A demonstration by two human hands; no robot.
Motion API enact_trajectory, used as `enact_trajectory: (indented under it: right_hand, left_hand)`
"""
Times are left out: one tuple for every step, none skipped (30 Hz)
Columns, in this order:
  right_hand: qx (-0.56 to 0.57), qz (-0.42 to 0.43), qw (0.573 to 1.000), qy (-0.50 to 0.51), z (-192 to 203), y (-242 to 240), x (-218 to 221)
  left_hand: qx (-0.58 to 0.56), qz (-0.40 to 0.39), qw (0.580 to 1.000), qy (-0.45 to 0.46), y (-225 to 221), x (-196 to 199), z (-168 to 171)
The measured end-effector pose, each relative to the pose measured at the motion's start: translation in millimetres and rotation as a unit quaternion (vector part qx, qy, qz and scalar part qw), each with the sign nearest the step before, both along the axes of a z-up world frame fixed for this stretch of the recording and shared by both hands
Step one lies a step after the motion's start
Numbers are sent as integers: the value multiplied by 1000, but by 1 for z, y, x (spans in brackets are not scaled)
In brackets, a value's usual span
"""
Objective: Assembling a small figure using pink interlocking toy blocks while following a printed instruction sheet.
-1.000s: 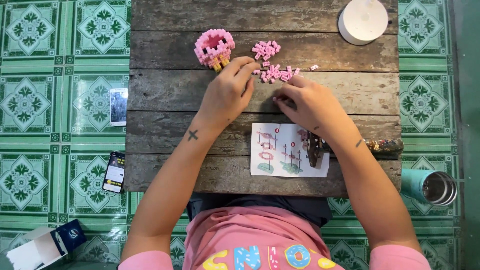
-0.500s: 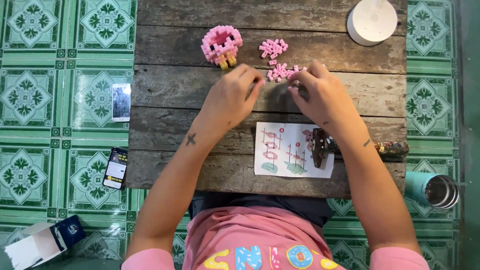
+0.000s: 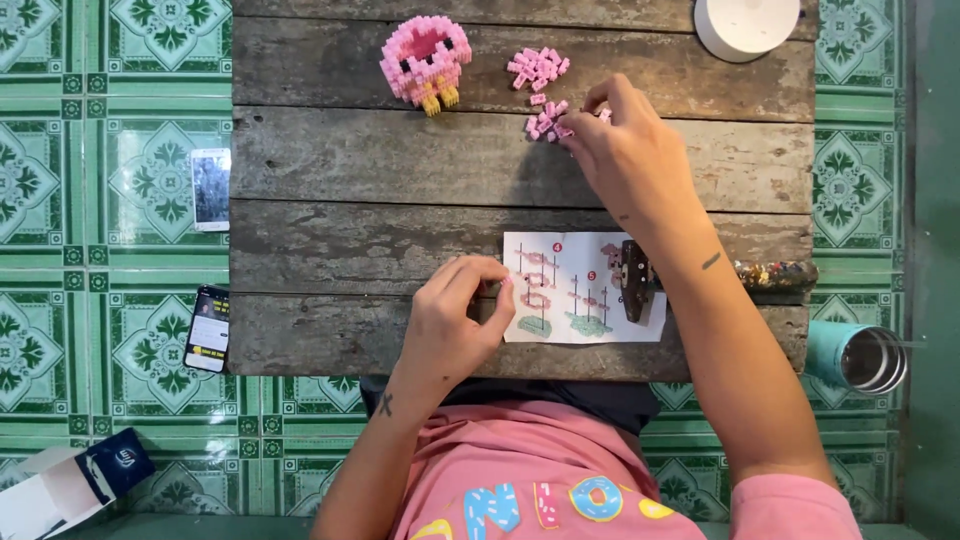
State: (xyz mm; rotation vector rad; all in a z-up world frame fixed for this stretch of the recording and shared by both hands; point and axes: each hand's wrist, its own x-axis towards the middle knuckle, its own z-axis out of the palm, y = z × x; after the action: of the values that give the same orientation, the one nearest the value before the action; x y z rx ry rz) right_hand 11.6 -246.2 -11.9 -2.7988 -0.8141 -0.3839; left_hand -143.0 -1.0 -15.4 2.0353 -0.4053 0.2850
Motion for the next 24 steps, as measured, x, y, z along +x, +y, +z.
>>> enact_trajectory:
  right_hand:
    - [1, 0, 1000, 0, -2, 0, 1]
    - [2, 2, 1000, -7, -4, -1, 2]
    - [4, 4, 1000, -14, -5, -2, 4]
    - [4, 4, 1000, -15, -4, -1, 3]
    - [22, 18, 999, -14, -2, -1, 3]
    - [40, 30, 999, -11, -1, -1, 2]
    - [41, 29, 999, -11, -1, -1, 2]
    - [78, 56, 995, -15, 0, -1, 1]
    - [116, 83, 990, -20, 0, -1, 1]
    - [116, 84, 989, -19, 2, -1, 0]
    - [150, 98, 984, -11, 4, -1, -2]
    - [184, 111, 977, -2, 6, -1, -4]
    - [183, 112, 977, -2, 1, -1, -4]
    - [204, 77, 976, -18, -4, -1, -5]
    - [225, 41, 973, -34, -9, 0, -5]
    - [225, 42, 973, -33, -4, 0, -7]
    - [254, 55, 966, -5, 0, 1, -10]
    - [284, 68, 956, 23, 5, 1, -13]
    - [284, 70, 956, 24, 10, 3, -15]
    - [300, 77, 949, 63, 15, 5, -19]
    - [315, 84, 940, 102, 20, 7, -22]
    - [315, 83, 940, 102, 27, 10, -28]
    - [400, 75, 883, 232, 35, 13, -35]
    - [473, 65, 803, 357, 42, 16, -41]
  left_hand:
    - [1, 0, 1000, 0, 0, 0, 2]
    - [-8, -2, 1000, -4, -1, 1, 3]
    - [-16, -4, 1000, -7, -3, 1, 5]
    - [-16, -4, 1000, -8, -3, 1, 4]
    - [-7, 1, 1000, -10, -2, 1, 2]
    - [1, 5, 1000, -12, -3, 1, 0]
    - [1, 3, 1000, -11, -2, 2, 1]
    - [-2, -4, 1000, -14, -1, 3, 3]
    - [-6, -11, 1000, -17, 0, 3, 4]
    - [-6, -9, 1000, -17, 0, 3, 3]
    - [-9, -13, 1000, -21, 0, 4, 3]
    - [-14, -17, 999, -24, -1, 4, 2]
    - [-15, -16, 999, -24, -2, 5, 4]
    - [-23, 2, 1000, 2, -3, 7, 7]
    - [-31, 21, 999, 28, -3, 8, 10]
    - [-31, 22, 999, 28, -3, 8, 7]
    - [-35, 25, 999, 30, -3, 7, 5]
    - [-38, 29, 998, 32, -2, 5, 2]
    - [-38, 30, 998, 32, -2, 5, 2]
    - [-49, 37, 998, 31, -1, 5, 3]
    - [-60, 43, 997, 30, -1, 5, 3]
    - [-60, 43, 997, 30, 1, 5, 3]
    - [-83, 53, 995, 35, 3, 4, 4]
    - [-105, 63, 992, 41, 5, 3, 5]
